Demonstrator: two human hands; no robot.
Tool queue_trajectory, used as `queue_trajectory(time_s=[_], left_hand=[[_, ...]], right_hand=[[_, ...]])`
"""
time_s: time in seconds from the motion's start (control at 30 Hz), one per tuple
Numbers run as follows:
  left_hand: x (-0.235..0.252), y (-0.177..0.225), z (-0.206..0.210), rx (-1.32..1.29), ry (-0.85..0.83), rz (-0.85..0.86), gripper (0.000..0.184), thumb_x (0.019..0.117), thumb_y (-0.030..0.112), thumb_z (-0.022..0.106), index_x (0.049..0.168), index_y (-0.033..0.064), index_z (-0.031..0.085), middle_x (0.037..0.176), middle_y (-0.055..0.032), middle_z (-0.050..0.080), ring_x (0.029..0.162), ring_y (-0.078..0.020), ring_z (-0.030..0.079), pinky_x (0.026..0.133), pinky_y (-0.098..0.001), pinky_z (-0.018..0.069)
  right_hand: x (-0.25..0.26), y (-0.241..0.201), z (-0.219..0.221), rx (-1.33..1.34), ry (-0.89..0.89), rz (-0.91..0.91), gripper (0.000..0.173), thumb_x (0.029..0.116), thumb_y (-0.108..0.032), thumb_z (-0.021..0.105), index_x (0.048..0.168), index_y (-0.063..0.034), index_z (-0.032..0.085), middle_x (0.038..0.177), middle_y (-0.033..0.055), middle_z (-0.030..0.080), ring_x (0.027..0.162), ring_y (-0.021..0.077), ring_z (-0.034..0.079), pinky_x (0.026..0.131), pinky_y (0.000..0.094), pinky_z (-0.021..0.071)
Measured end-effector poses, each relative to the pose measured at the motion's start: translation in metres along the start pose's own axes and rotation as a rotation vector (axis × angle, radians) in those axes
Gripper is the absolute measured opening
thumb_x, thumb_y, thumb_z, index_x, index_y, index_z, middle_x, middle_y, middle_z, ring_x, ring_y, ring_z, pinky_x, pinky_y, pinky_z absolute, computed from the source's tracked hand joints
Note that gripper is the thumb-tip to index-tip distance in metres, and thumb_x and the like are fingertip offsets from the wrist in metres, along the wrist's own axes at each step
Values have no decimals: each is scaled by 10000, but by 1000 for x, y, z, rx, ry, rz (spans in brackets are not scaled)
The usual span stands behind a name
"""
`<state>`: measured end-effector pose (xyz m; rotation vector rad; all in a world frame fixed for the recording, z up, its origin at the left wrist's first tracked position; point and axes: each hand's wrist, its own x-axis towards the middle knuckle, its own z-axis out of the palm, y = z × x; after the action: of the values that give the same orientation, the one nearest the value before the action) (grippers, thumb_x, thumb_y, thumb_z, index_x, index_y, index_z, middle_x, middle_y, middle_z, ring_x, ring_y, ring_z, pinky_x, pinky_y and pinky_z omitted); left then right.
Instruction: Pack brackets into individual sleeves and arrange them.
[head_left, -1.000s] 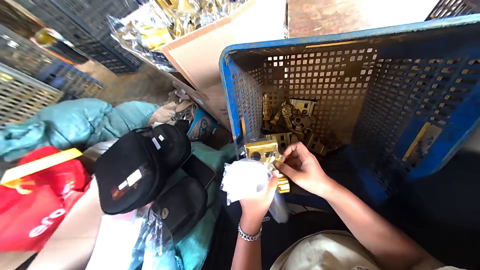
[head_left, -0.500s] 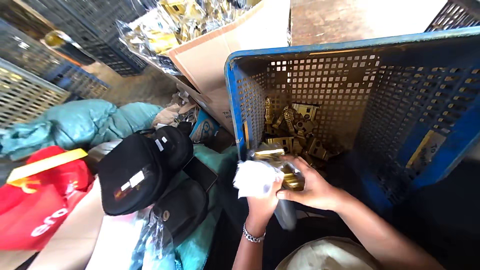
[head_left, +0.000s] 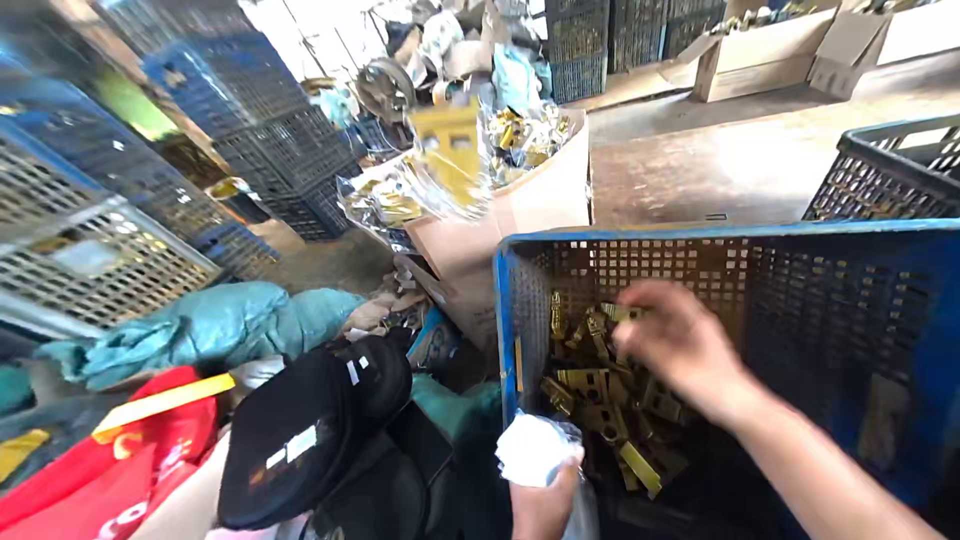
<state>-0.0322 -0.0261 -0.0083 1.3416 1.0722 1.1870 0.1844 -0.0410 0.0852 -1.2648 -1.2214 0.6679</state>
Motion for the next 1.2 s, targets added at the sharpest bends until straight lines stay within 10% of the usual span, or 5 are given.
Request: queue_trajectory(time_s=[0.23,0.57,0.7,0.93,1.2], left_hand=[[-7,-6,27,112,-117,232,458,708,-39,798,1079,-215,594,973,-153,713,947,-7,670,911,-164,528],[-12,4,12,-165,-343,-63,499,723,-70,786,1177,-60,579,998,2,712,914,-40,687,856,-239,587],[-10,-7,3,-48,-427,-11,538,738,-80,755,1236,-145,562,1136,-82,701,1043,-55,671,947,-236,559],[-16,-4,2,-89,-487,-70,576,722,-74,768,1255,-116,556,1063,-30,716,923,-41,686,879,-230,579],[-6,-12,-6,89,-410,118,487,755,10,806,1171,-135,599,1049,-51,717,972,-24,680,920,-219,569]], right_hand=[[-60,58,39,53,-291,405,150,1004,-69,582,1057,47,661,812,16,658,673,25,624,667,206,550],[-83,61,29,280,-338,594,147,1051,-98,522,1042,-8,637,760,-76,604,661,-5,605,666,186,545],[-90,65,20,429,-447,667,242,1045,-117,523,1229,30,577,1028,14,664,882,76,685,843,278,589],[-97,70,32,204,-281,603,183,1003,-153,641,834,-87,616,665,-107,562,534,-50,516,525,131,454],[-105,69,27,568,-396,621,179,1000,-79,578,1161,-11,619,1001,-38,694,889,53,689,845,253,592]])
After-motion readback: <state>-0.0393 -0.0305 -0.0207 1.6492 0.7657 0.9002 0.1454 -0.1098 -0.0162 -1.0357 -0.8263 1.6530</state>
